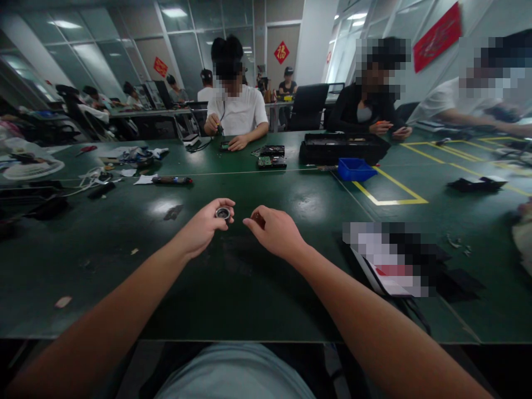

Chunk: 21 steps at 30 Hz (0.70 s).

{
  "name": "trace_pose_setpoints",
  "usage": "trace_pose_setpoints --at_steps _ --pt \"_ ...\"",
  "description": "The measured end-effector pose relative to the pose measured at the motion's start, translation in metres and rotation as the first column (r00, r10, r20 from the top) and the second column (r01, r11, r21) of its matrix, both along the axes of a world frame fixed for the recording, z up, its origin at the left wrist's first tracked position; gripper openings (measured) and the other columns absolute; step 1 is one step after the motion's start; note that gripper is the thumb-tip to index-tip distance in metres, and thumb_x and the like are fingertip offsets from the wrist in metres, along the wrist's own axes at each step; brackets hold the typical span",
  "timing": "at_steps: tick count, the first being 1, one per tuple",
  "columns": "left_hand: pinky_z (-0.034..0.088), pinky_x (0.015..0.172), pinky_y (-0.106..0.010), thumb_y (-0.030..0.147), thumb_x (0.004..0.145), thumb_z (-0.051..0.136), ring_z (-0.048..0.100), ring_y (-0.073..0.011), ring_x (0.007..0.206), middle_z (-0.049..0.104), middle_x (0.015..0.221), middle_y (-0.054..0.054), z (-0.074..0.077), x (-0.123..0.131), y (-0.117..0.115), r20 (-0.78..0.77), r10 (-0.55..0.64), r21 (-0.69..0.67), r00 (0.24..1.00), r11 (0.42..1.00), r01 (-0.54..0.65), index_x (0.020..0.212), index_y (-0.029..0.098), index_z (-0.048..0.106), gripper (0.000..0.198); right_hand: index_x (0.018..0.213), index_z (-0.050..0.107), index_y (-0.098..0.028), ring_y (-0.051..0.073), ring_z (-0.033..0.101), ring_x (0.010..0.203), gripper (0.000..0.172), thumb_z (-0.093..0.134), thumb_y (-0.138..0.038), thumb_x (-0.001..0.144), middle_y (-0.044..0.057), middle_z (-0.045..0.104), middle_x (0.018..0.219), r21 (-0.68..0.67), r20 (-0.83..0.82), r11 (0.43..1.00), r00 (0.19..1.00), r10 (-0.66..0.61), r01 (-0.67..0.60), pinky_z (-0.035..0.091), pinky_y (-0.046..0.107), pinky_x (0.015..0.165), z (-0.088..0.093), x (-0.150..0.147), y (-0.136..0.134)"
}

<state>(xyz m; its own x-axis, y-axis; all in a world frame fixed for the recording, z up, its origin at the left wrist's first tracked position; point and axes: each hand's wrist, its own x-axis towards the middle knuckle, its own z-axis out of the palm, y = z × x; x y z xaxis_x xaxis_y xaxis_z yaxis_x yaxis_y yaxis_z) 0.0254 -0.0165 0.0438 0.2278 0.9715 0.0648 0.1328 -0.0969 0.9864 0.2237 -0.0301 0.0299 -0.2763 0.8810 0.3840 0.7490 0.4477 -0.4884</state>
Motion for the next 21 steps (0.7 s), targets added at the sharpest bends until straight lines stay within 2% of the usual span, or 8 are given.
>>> trace_pose_setpoints --at_steps 2,4,10,15,21 --pt "0.046 0.086 -0.032 0.003 0.07 0.056 0.06 -0.0179 0.091 0.063 0.103 -0.005 -0.011 0.008 0.0 -0.183 0.033 0.109 0.983 0.994 -0.013 0.111 0.017 0.057 0.043 0.079 0.061 -0.021 0.016 0.057 0.061 0.027 0.059 -0.044 0.093 0.001 0.064 0.066 0.027 -0.029 0.999 0.999 -0.022 0.023 0.036 0.029 0.057 0.002 -0.001 -0.001" --pt "0.047 0.088 -0.034 0.007 0.077 0.06 0.061 -0.0194 0.095 0.065 0.107 -0.006 -0.023 0.011 0.002 -0.287 0.055 0.173 0.956 0.985 -0.005 0.11 0.017 0.057 0.035 0.076 0.06 -0.021 0.015 0.056 0.059 0.029 0.06 -0.045 0.092 0.0 0.063 0.064 0.046 -0.078 0.998 0.997 -0.028 0.032 0.035 0.029 0.056 0.003 -0.001 -0.003" --pt "0.048 0.095 -0.038 0.015 0.081 0.07 0.063 -0.0221 0.104 0.068 0.114 -0.006 -0.051 -0.004 0.014 -0.354 0.014 0.258 0.935 0.962 0.084 0.114 0.022 0.065 0.034 0.082 0.06 -0.021 0.014 0.059 0.06 0.023 0.055 -0.038 0.096 0.0 0.065 0.068 0.108 -0.31 0.994 0.951 -0.001 0.037 0.041 0.029 0.059 0.001 0.0 -0.006" --pt "0.045 0.103 -0.042 0.015 0.081 0.073 0.062 -0.0236 0.112 0.068 0.122 -0.006 -0.058 -0.011 0.017 -0.36 0.018 0.28 0.933 0.956 0.09 0.122 0.024 0.066 0.042 0.093 0.061 -0.022 0.016 0.066 0.07 0.016 0.053 -0.035 0.097 0.001 0.068 0.076 0.128 -0.503 0.991 0.864 0.03 0.039 0.049 0.03 0.066 -0.003 0.001 -0.007" --pt "0.044 0.105 -0.044 0.021 0.081 0.074 0.063 -0.0249 0.113 0.07 0.121 -0.007 -0.055 -0.01 0.016 -0.358 0.021 0.292 0.933 0.952 0.091 0.12 0.022 0.068 0.039 0.098 0.061 -0.022 0.019 0.07 0.079 0.016 0.055 -0.037 0.096 0.004 0.071 0.085 0.096 -0.497 0.995 0.868 0.022 0.03 0.053 0.034 0.073 -0.007 -0.001 -0.006"
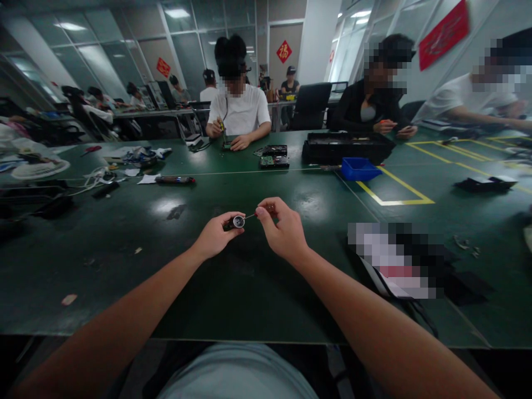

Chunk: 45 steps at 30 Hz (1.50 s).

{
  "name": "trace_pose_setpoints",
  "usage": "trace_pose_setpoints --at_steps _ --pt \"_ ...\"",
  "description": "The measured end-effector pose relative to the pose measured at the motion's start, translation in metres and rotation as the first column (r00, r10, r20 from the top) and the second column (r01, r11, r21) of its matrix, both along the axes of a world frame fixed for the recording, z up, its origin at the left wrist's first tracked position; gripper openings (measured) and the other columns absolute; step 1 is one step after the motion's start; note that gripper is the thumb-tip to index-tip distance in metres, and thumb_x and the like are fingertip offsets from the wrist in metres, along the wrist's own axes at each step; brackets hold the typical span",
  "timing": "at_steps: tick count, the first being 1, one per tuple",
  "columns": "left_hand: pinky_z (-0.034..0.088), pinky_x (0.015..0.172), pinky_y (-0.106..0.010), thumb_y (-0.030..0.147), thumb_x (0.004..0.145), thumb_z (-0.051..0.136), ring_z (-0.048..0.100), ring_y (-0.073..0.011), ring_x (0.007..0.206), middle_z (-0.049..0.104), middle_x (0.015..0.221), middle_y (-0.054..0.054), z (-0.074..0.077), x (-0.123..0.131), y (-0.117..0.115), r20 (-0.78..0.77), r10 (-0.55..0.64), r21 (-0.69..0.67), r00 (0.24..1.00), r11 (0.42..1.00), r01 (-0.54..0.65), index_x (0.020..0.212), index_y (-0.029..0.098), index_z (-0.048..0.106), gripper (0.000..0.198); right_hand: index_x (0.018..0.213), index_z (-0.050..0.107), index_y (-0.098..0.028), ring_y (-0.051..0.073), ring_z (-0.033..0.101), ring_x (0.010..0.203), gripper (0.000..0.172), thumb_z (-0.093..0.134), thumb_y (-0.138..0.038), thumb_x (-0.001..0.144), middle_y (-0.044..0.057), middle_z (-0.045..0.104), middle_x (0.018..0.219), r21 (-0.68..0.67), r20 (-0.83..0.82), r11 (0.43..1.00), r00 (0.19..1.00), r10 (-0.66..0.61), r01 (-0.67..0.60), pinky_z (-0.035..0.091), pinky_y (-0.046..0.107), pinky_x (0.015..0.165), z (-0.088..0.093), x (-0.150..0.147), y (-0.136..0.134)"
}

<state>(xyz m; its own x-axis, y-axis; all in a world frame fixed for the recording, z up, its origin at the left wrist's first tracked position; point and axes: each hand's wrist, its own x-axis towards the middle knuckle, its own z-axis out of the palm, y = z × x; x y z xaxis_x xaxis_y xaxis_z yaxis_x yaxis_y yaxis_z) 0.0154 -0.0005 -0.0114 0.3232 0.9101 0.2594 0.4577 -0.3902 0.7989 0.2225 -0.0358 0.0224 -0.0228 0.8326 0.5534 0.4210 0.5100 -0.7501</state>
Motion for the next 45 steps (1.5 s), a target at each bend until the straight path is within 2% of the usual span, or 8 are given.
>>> trace_pose_setpoints --at_steps 6,11,19,25,30,35,41,45 --pt "0.04 0.109 -0.046 0.022 0.082 0.074 0.061 -0.0254 0.119 0.069 0.125 -0.006 0.0 -0.001 -0.001 0.001 -0.025 0.014 1.0 1.0 0.025 0.122 0.025 0.068 0.041 0.095 0.063 -0.021 0.02 0.07 0.078 0.018 0.055 -0.038 0.095 0.005 0.073 0.083 -0.042 0.049 0.999 0.999 -0.014 0.016 0.052 0.034 0.072 0.002 -0.001 0.001" --pt "0.038 0.112 -0.046 0.022 0.082 0.074 0.06 -0.0242 0.121 0.069 0.126 -0.005 -0.002 -0.003 0.0 0.0 -0.04 0.031 0.999 0.999 0.04 0.122 0.026 0.068 0.04 0.082 0.064 -0.021 0.017 0.064 0.063 0.025 0.062 -0.045 0.091 0.002 0.069 0.069 -0.048 0.161 0.992 0.981 -0.109 0.118 0.044 0.03 0.059 0.007 0.001 0.002" --pt "0.04 0.108 -0.043 0.021 0.082 0.075 0.061 -0.0233 0.118 0.069 0.124 -0.004 -0.005 -0.004 0.001 -0.034 -0.045 0.054 0.998 0.997 0.047 0.122 0.026 0.068 0.041 0.095 0.061 -0.021 0.019 0.066 0.076 0.009 0.054 -0.024 0.09 0.004 0.071 0.083 -0.029 0.181 1.0 0.983 -0.003 0.008 0.048 0.032 0.07 0.009 -0.001 -0.001" --pt "0.041 0.107 -0.044 0.023 0.083 0.074 0.061 -0.0238 0.116 0.069 0.122 -0.005 -0.004 -0.004 0.0 -0.052 -0.044 0.051 0.998 0.998 0.046 0.122 0.027 0.068 0.04 0.092 0.064 -0.022 0.017 0.061 0.06 0.025 0.048 -0.04 0.097 0.001 0.066 0.069 -0.071 0.217 0.996 0.976 -0.032 0.049 0.042 0.03 0.06 0.009 0.0 0.0" --pt "0.041 0.106 -0.044 0.022 0.082 0.074 0.061 -0.0241 0.115 0.069 0.122 -0.005 -0.001 -0.003 -0.001 -0.056 -0.042 0.039 0.998 0.998 0.044 0.121 0.026 0.068 0.039 0.11 0.06 -0.021 0.018 0.062 0.065 0.022 0.046 -0.031 0.096 0.003 0.068 0.077 -0.077 0.202 0.997 0.979 -0.012 0.028 0.042 0.03 0.061 0.008 0.0 0.0" --pt "0.041 0.107 -0.044 0.021 0.082 0.074 0.061 -0.0239 0.116 0.069 0.123 -0.005 0.0 -0.003 -0.002 -0.044 -0.048 0.037 0.998 0.998 0.049 0.121 0.026 0.069 0.039 0.1 0.063 -0.021 0.017 0.06 0.063 0.023 0.045 -0.037 0.098 0.001 0.065 0.071 -0.091 0.202 0.996 0.979 0.002 0.017 0.041 0.03 0.06 0.009 0.0 -0.001" --pt "0.041 0.107 -0.043 0.021 0.082 0.074 0.061 -0.0237 0.118 0.069 0.124 -0.005 0.002 -0.002 -0.002 -0.047 -0.024 0.034 0.999 0.999 0.026 0.121 0.025 0.068 0.04 0.117 0.055 -0.02 0.018 0.063 0.069 0.025 0.049 -0.031 0.096 0.003 0.068 0.081 -0.076 0.111 0.997 0.994 -0.013 0.021 0.045 0.032 0.065 0.004 -0.001 0.001" --pt "0.038 0.111 -0.045 0.022 0.083 0.073 0.06 -0.0245 0.122 0.069 0.126 -0.004 0.002 -0.002 -0.002 -0.039 -0.006 0.033 0.999 0.999 0.007 0.123 0.026 0.067 0.041 0.099 0.061 -0.021 0.019 0.066 0.075 0.019 0.054 -0.038 0.093 0.004 0.069 0.082 -0.125 -0.073 0.992 0.997 0.017 -0.026 0.05 0.034 0.07 0.001 -0.003 0.004"
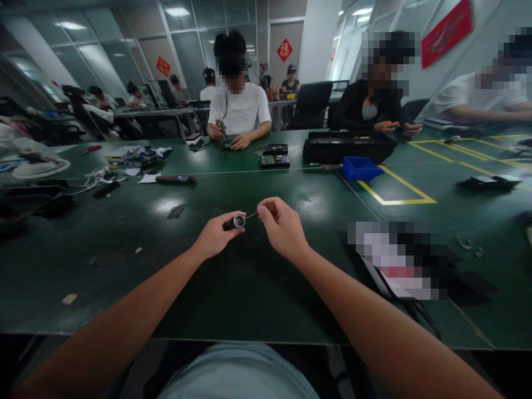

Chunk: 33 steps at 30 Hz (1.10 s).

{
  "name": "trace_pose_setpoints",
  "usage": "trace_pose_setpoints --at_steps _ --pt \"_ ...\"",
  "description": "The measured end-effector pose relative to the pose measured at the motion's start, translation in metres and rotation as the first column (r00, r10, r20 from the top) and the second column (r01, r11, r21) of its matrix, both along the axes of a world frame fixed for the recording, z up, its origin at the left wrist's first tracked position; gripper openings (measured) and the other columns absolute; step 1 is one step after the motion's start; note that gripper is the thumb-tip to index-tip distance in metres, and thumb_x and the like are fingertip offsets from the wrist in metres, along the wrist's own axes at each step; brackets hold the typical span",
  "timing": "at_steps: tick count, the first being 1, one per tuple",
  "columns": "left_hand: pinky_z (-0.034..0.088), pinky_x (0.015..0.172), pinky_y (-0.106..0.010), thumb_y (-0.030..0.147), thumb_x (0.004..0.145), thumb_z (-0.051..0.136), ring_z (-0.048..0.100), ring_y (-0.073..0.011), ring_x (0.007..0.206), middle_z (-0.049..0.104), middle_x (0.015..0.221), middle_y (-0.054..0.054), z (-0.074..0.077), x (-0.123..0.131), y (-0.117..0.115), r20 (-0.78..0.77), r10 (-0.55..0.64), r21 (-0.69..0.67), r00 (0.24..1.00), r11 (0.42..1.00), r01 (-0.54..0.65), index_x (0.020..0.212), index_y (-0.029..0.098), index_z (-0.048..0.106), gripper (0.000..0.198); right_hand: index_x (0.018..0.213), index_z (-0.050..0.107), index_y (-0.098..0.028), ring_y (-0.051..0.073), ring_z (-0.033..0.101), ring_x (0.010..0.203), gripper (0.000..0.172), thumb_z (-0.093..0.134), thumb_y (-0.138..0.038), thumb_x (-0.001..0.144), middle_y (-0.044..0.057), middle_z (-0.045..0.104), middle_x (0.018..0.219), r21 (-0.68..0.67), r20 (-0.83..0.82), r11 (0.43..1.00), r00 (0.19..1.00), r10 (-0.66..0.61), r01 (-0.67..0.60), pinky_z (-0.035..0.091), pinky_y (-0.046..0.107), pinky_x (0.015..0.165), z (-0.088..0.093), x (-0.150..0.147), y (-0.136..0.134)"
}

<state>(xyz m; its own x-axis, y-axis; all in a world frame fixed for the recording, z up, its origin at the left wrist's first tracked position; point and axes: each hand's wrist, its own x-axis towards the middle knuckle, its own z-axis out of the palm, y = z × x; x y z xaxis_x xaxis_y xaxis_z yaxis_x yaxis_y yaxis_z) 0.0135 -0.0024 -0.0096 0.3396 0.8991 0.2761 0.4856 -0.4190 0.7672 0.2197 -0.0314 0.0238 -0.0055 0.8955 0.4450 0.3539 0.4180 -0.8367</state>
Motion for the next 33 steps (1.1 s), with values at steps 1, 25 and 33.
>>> trace_pose_setpoints --at_steps 1,25,33 --pt "0.038 0.112 -0.045 0.022 0.083 0.073 0.06 -0.0246 0.122 0.069 0.127 -0.004 0.0 0.0 0.0 0.004 0.001 -0.003 1.0 1.0 -0.001 0.124 0.026 0.067 0.041 0.094 0.062 -0.021 0.019 0.066 0.075 0.02 0.054 -0.04 0.094 0.004 0.069 0.08 -0.019 -0.041 1.0 0.999 0.015 -0.016 0.051 0.034 0.071 -0.001 -0.001 0.001" --pt "0.042 0.102 -0.043 0.027 0.084 0.074 0.061 -0.0245 0.112 0.07 0.121 -0.005 0.004 -0.001 -0.001 -0.085 -0.043 0.1 0.995 0.994 0.051 0.125 0.027 0.066 0.042 0.089 0.06 -0.021 0.016 0.06 0.067 0.022 0.051 -0.04 0.096 0.002 0.064 0.075 -0.036 -0.189 0.998 0.98 -0.063 0.057 0.049 0.032 0.065 -0.002 0.003 0.007" --pt "0.046 0.092 -0.039 0.025 0.084 0.074 0.063 -0.0228 0.101 0.072 0.112 -0.004 0.006 0.001 -0.003 -0.142 -0.036 0.136 0.989 0.989 0.056 0.123 0.026 0.068 0.039 0.091 0.059 -0.021 0.016 0.063 0.068 0.02 0.048 -0.036 0.098 0.002 0.067 0.074 0.097 0.051 0.993 0.996 -0.074 0.069 0.046 0.031 0.065 0.0 0.0 -0.001"
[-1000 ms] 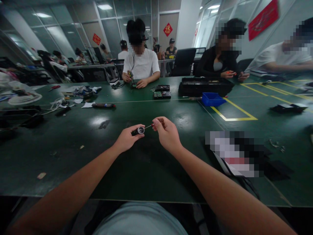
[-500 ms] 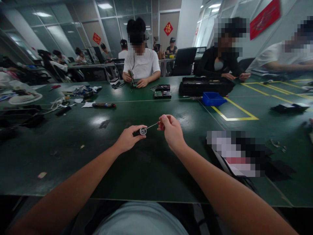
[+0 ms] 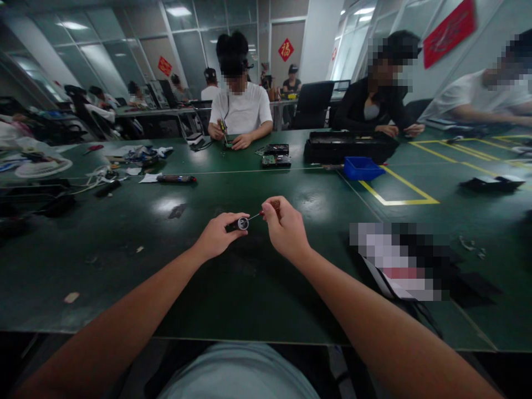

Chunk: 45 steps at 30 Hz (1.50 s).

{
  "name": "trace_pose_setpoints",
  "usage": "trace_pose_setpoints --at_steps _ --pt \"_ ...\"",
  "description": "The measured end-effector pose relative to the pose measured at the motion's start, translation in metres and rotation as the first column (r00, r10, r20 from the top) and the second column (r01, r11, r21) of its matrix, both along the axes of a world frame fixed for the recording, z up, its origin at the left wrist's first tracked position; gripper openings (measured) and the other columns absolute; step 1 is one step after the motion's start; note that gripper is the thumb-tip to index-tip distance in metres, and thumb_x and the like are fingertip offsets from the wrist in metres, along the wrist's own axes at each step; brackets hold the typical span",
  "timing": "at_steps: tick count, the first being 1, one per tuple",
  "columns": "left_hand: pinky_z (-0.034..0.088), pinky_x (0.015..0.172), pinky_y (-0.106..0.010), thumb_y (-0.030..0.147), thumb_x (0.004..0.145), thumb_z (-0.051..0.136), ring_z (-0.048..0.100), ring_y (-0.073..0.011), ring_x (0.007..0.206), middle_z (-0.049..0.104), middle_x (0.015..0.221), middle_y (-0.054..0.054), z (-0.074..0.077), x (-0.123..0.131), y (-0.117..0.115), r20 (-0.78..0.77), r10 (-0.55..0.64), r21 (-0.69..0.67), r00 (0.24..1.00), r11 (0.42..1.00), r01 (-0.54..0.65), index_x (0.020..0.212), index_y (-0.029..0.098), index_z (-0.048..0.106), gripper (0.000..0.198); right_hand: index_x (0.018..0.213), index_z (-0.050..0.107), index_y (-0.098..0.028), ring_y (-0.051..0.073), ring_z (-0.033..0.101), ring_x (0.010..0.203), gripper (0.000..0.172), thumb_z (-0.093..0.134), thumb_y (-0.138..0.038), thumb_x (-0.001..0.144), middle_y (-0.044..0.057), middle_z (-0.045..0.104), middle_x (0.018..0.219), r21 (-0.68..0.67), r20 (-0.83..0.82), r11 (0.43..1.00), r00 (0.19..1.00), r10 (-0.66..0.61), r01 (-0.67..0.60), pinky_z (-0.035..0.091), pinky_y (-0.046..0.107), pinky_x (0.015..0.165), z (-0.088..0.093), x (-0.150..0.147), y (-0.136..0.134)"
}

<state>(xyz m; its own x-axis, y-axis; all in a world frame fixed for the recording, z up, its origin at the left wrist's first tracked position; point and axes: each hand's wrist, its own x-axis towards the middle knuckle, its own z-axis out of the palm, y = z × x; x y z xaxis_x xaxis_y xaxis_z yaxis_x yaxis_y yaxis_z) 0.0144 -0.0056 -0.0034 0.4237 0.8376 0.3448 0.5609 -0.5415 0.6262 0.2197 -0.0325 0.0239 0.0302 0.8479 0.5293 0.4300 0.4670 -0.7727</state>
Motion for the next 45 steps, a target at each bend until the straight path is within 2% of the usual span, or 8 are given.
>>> trace_pose_setpoints --at_steps 10,24,29,33,37,40,42,45 --pt "0.042 0.099 -0.043 0.023 0.085 0.074 0.063 -0.0226 0.104 0.073 0.111 -0.003 -0.001 -0.003 0.003 -0.052 -0.057 0.059 0.997 0.996 0.06 0.122 0.024 0.067 0.038 0.091 0.057 -0.021 0.018 0.065 0.069 0.017 0.046 -0.031 0.098 0.003 0.068 0.075 0.079 0.185 0.997 0.983 -0.004 -0.01 0.044 0.03 0.065 0.004 0.003 -0.001" --pt "0.046 0.095 -0.042 0.025 0.083 0.075 0.064 -0.0237 0.1 0.073 0.109 -0.005 -0.004 -0.004 0.005 -0.063 0.028 -0.001 0.998 1.0 -0.028 0.121 0.025 0.069 0.038 0.092 0.057 -0.02 0.018 0.065 0.07 0.016 0.047 -0.031 0.098 0.004 0.068 0.078 0.129 0.204 0.989 0.974 -0.099 0.074 0.045 0.031 0.066 0.004 0.003 -0.002" --pt "0.045 0.1 -0.042 0.025 0.084 0.073 0.063 -0.0253 0.112 0.07 0.121 -0.007 -0.006 -0.006 0.006 0.016 0.045 -0.07 0.999 0.997 -0.044 0.124 0.024 0.067 0.04 0.093 0.059 -0.019 0.019 0.066 0.071 0.019 0.047 -0.033 0.098 0.005 0.069 0.079 0.117 0.203 0.989 0.973 -0.112 0.089 0.045 0.031 0.065 0.003 0.004 0.0" --pt "0.045 0.102 -0.041 0.023 0.084 0.072 0.062 -0.024 0.112 0.068 0.122 -0.008 -0.003 -0.004 0.007 0.176 0.105 -0.158 0.979 0.984 -0.077 0.121 0.021 0.066 0.038 0.092 0.061 -0.02 0.018 0.064 0.068 0.021 0.049 -0.036 0.098 0.005 0.07 0.078 0.101 0.242 0.989 0.961 -0.131 0.109 0.044 0.03 0.063 0.005 0.005 0.001" --pt "0.049 0.092 -0.035 0.022 0.088 0.064 0.064 -0.0193 0.1 0.067 0.115 -0.01 -0.001 0.001 0.009 0.428 0.171 -0.313 0.887 0.949 -0.032 0.122 0.017 0.06 0.034 0.084 0.063 -0.02 0.017 0.06 0.062 0.027 0.053 -0.042 0.096 0.003 0.067 0.07 0.089 0.328 0.987 0.932 -0.155 0.132 0.039 0.029 0.058 0.008 0.007 0.002" --pt "0.049 0.072 -0.029 0.028 0.092 0.058 0.06 -0.0145 0.079 0.064 0.099 -0.007 0.001 0.002 0.011 0.513 0.235 -0.418 0.825 0.909 0.001 0.119 0.017 0.057 0.029 0.076 0.061 -0.02 0.015 0.056 0.057 0.032 0.053 -0.044 0.095 0.002 0.063 0.064 0.099 0.351 0.984 0.92 -0.173 0.147 0.036 0.029 0.056 0.011 0.009 0.002" --pt "0.044 0.062 -0.026 0.036 0.092 0.059 0.055 -0.0126 0.068 0.061 0.087 -0.004 0.006 0.003 0.011 0.477 0.217 -0.449 0.852 0.893 0.024 0.112 0.017 0.058 0.028 0.073 0.059 -0.02 0.014 0.054 0.055 0.034 0.053 -0.044 0.096 0.001 0.06 0.062 0.115 0.344 0.981 0.921 -0.185 0.154 0.035 0.029 0.055 0.012 0.01 0.002" --pt "0.044 0.06 -0.026 0.048 0.09 0.06 0.055 -0.0129 0.064 0.06 0.079 -0.003 0.015 0.007 0.011 0.314 0.128 -0.434 0.941 0.901 0.022 0.105 0.017 0.06 0.034 0.072 0.058 -0.021 0.014 0.052 0.054 0.034 0.053 -0.045 0.095 0.0 0.058 0.06 0.144 0.332 0.976 0.922 -0.201 0.161 0.035 0.029 0.055 0.013 0.011 0.002"
